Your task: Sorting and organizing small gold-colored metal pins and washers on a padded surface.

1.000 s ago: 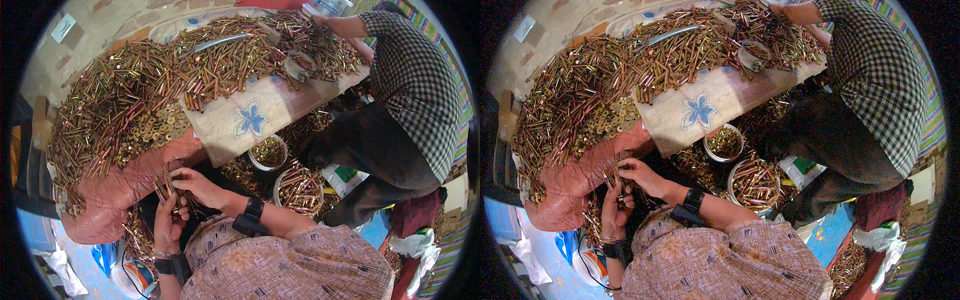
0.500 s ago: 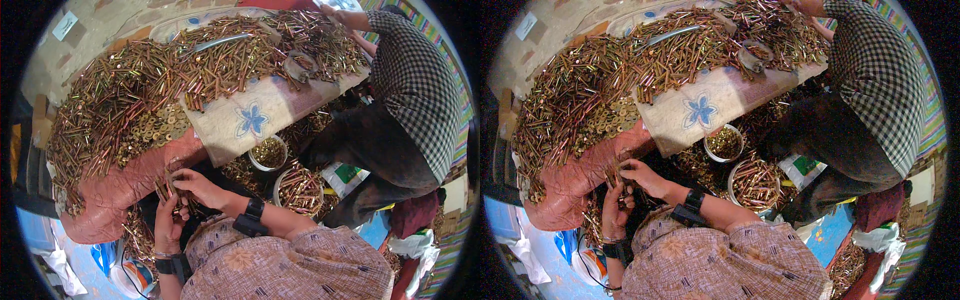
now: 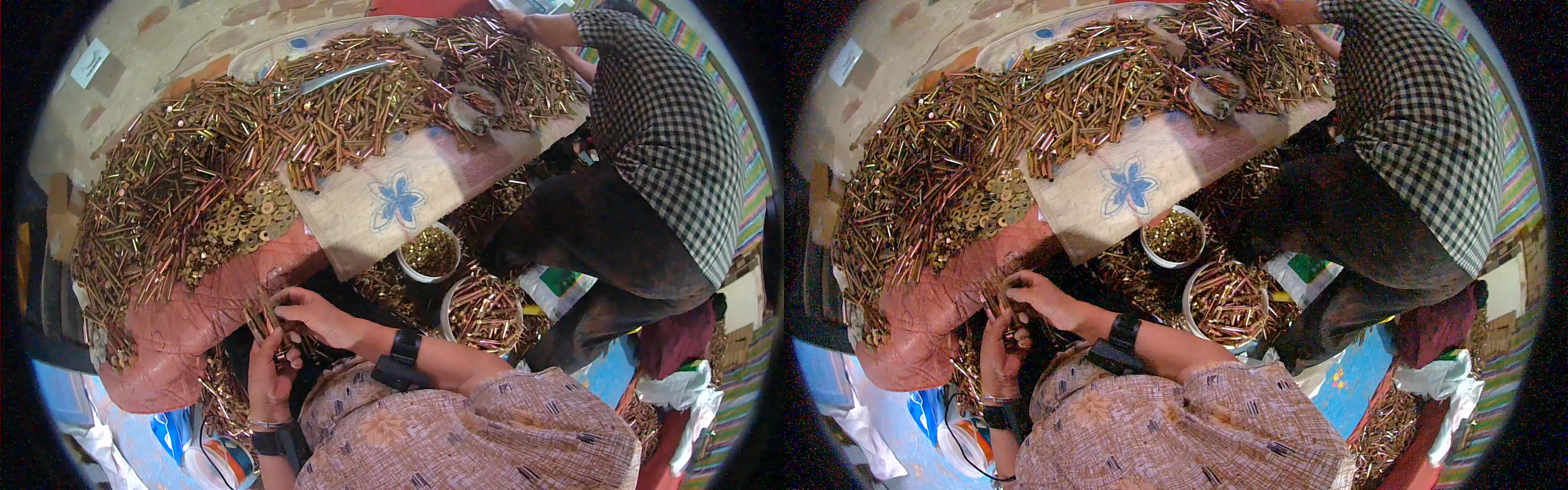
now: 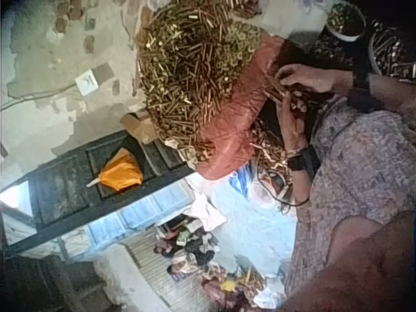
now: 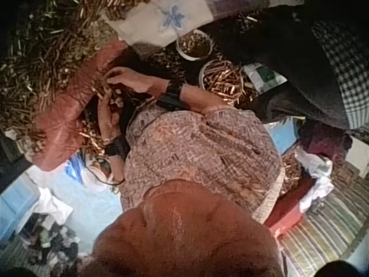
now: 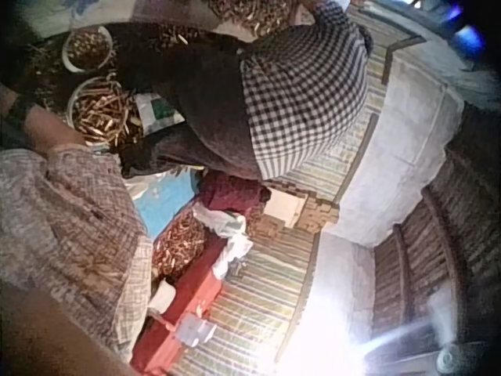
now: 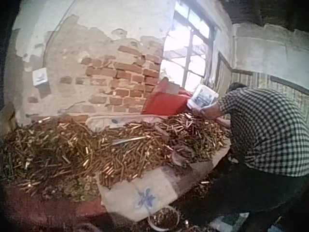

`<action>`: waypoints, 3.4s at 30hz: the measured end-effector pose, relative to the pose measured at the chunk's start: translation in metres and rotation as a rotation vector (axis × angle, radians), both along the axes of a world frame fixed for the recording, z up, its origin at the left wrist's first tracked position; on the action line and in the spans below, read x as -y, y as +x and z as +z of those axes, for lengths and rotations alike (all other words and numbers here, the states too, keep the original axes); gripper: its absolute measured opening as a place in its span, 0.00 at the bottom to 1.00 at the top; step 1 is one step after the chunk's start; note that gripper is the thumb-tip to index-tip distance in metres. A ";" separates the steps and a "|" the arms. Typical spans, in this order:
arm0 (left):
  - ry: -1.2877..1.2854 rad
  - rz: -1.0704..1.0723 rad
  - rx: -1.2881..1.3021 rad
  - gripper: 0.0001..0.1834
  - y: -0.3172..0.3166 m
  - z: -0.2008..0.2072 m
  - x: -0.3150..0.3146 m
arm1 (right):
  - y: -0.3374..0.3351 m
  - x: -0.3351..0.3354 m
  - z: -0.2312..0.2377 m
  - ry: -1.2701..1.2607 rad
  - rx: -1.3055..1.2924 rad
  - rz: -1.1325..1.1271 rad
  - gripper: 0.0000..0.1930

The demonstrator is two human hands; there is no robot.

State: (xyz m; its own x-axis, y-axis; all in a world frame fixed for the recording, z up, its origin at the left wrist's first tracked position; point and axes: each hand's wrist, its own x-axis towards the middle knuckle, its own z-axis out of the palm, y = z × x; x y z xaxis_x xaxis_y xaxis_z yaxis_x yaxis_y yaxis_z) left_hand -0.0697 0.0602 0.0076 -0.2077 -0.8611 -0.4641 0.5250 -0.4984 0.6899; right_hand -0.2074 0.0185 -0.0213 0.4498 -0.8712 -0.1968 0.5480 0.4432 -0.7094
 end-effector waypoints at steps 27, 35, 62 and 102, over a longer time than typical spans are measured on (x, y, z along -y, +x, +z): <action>0.008 -0.012 -0.036 0.06 -0.001 0.000 0.005 | 0.005 0.000 -0.011 0.052 -0.023 -0.035 0.08; 0.021 0.035 0.015 0.07 -0.001 -0.003 0.004 | 0.006 -0.001 -0.015 0.035 -0.069 -0.027 0.09; -0.096 0.041 0.182 0.09 0.007 -0.006 0.004 | 0.011 0.002 -0.025 0.025 -0.350 -0.026 0.10; -0.076 0.249 0.465 0.08 0.079 -0.010 0.013 | -0.019 0.109 0.001 -1.118 -1.679 -0.334 0.06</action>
